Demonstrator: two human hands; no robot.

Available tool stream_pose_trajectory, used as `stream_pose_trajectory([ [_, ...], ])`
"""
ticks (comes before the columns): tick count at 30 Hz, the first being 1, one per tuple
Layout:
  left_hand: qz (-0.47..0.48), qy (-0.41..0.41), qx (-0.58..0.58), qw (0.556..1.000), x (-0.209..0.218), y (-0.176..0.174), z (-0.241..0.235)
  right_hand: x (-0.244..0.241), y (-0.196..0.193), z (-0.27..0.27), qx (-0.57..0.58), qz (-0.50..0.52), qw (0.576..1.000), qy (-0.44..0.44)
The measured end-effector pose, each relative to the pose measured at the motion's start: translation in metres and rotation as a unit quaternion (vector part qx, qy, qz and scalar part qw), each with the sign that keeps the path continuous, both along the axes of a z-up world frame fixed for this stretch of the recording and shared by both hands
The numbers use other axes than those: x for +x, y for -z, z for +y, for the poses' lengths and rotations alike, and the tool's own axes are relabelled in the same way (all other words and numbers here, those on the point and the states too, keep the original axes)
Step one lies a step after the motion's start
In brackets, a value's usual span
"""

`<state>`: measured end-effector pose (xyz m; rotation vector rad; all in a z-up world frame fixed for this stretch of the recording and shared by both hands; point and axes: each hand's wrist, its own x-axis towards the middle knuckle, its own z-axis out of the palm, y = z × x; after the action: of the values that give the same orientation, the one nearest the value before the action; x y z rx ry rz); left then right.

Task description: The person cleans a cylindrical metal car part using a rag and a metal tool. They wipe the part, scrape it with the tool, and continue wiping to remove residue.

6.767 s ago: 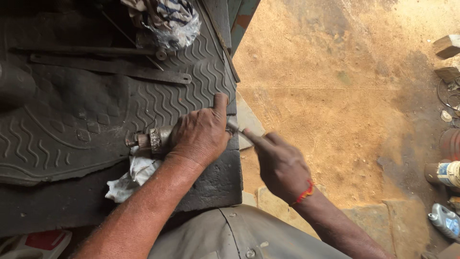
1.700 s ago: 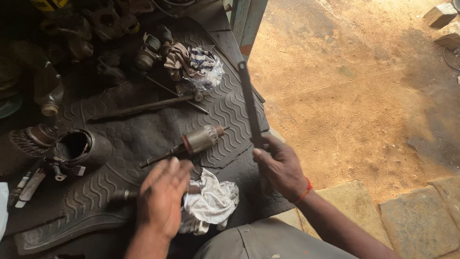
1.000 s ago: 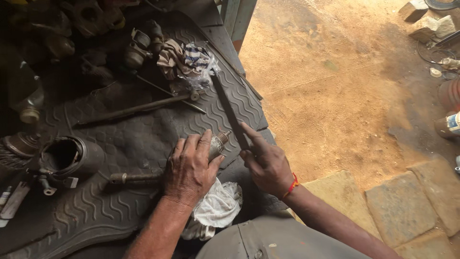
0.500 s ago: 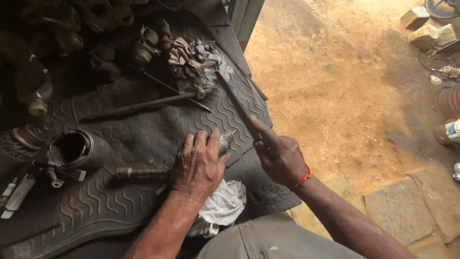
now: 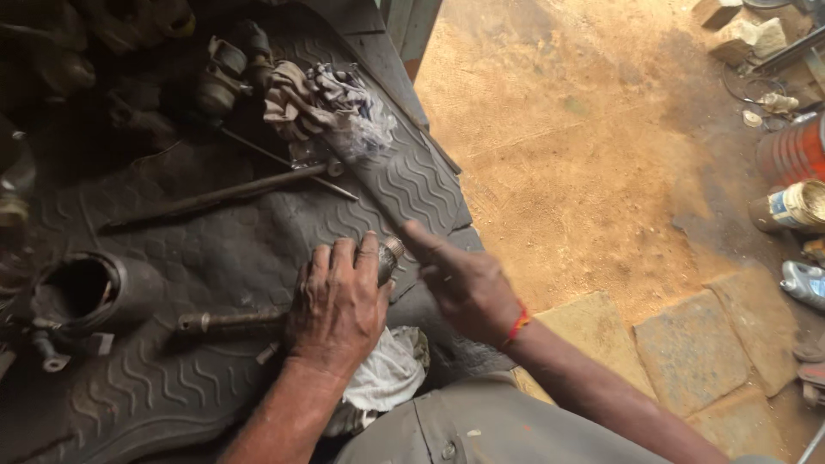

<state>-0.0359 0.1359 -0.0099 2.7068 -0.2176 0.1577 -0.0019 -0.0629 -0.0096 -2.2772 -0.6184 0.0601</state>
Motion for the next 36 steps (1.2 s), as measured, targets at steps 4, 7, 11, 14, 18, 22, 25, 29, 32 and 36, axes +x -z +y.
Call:
stream_pose_trajectory([
  [4,0.009,0.001,0.011,1.0,-0.001,0.0,-0.001,0.0,0.007,0.003,0.027,-0.012,0.999,-0.031],
  [7,0.008,0.0,0.02,1.0,-0.006,0.001,-0.006,0.005,0.006,-0.01,-0.046,-0.023,0.999,0.007],
  [11,0.055,-0.017,-0.022,0.998,-0.002,0.001,-0.001,0.008,0.0,-0.015,-0.055,-0.054,0.997,-0.005],
  [14,0.087,-0.017,-0.051,0.995,-0.002,0.002,-0.001,-0.002,-0.006,-0.011,-0.016,0.009,1.0,0.0],
  [18,0.06,-0.019,-0.043,0.997,-0.004,0.001,-0.004,-0.002,-0.012,-0.004,-0.03,0.051,0.998,0.003],
  [22,0.05,-0.021,-0.022,0.998,-0.003,0.001,-0.007,-0.003,-0.007,0.003,0.007,0.007,0.999,-0.041],
  [25,0.053,-0.014,-0.016,0.998,-0.004,0.0,-0.007,0.001,-0.002,0.003,0.008,-0.034,0.997,-0.066],
  [29,0.045,-0.009,-0.021,0.999,-0.006,-0.002,-0.009,0.01,-0.004,-0.007,-0.1,0.0,0.995,0.016],
  [32,0.021,-0.012,-0.02,0.999,-0.003,0.0,-0.007,0.011,-0.005,-0.007,-0.033,0.0,0.999,0.002],
  [36,0.036,-0.011,-0.02,0.999,-0.005,0.002,-0.01,-0.003,-0.002,-0.001,0.008,-0.026,0.998,-0.061],
])
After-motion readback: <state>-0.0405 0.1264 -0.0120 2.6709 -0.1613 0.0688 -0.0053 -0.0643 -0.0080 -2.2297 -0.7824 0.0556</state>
